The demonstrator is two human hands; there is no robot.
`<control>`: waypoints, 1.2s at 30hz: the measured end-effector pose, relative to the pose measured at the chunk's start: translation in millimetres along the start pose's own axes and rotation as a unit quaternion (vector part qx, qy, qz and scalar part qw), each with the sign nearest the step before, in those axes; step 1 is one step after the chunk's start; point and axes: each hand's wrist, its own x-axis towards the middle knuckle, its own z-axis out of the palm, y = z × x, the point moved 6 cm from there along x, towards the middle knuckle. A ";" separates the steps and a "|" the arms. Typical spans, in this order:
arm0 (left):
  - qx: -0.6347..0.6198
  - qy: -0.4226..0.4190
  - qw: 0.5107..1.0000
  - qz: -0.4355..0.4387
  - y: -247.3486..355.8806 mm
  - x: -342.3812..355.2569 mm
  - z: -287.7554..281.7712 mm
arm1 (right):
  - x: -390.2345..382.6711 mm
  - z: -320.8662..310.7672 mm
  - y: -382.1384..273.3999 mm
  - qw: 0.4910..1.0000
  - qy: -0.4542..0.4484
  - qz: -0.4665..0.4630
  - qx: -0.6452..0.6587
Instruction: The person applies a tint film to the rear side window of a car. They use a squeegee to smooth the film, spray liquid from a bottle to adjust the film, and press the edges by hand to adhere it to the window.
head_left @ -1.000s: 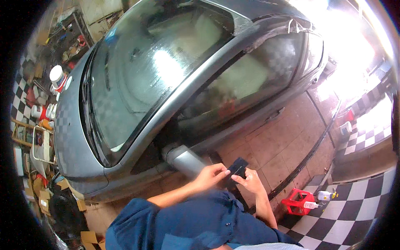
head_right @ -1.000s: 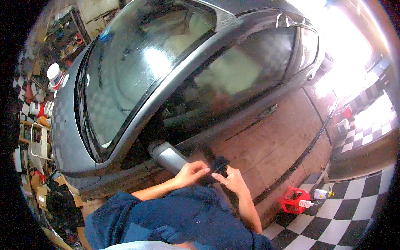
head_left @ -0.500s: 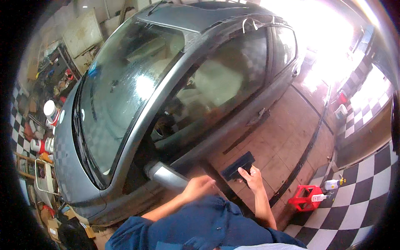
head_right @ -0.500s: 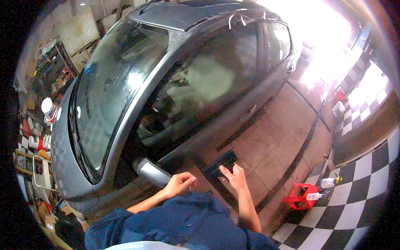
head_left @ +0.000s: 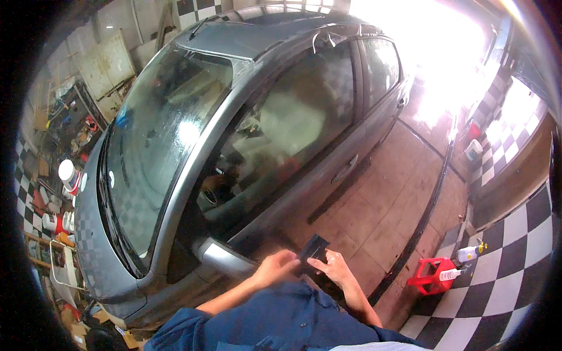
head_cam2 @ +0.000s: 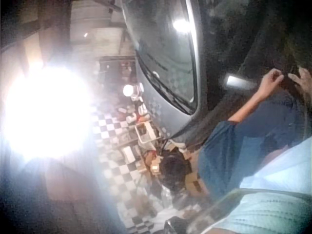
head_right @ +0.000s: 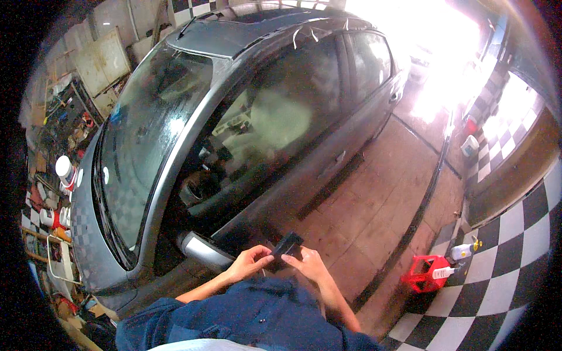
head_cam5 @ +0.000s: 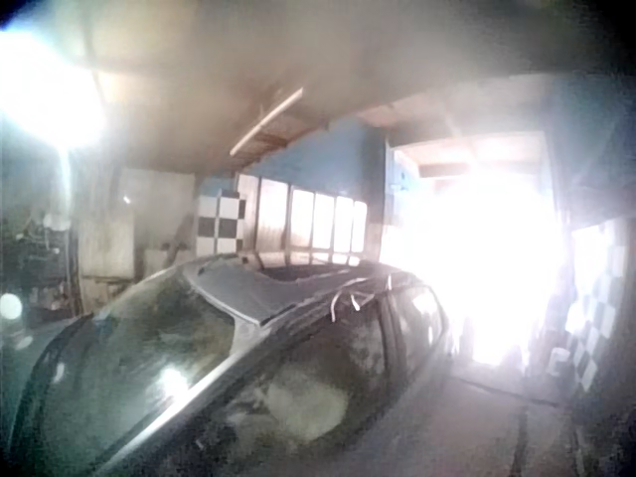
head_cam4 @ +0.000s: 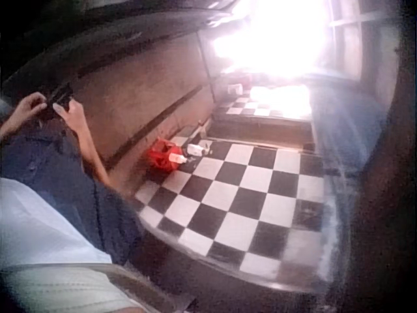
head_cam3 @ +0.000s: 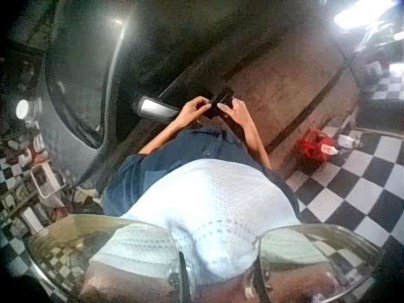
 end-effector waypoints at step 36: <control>-0.380 0.250 0.887 0.072 0.3 62.5 -29.1 | 64.3 -25.1 -24.1 0.992 -0.037 -0.087 -0.080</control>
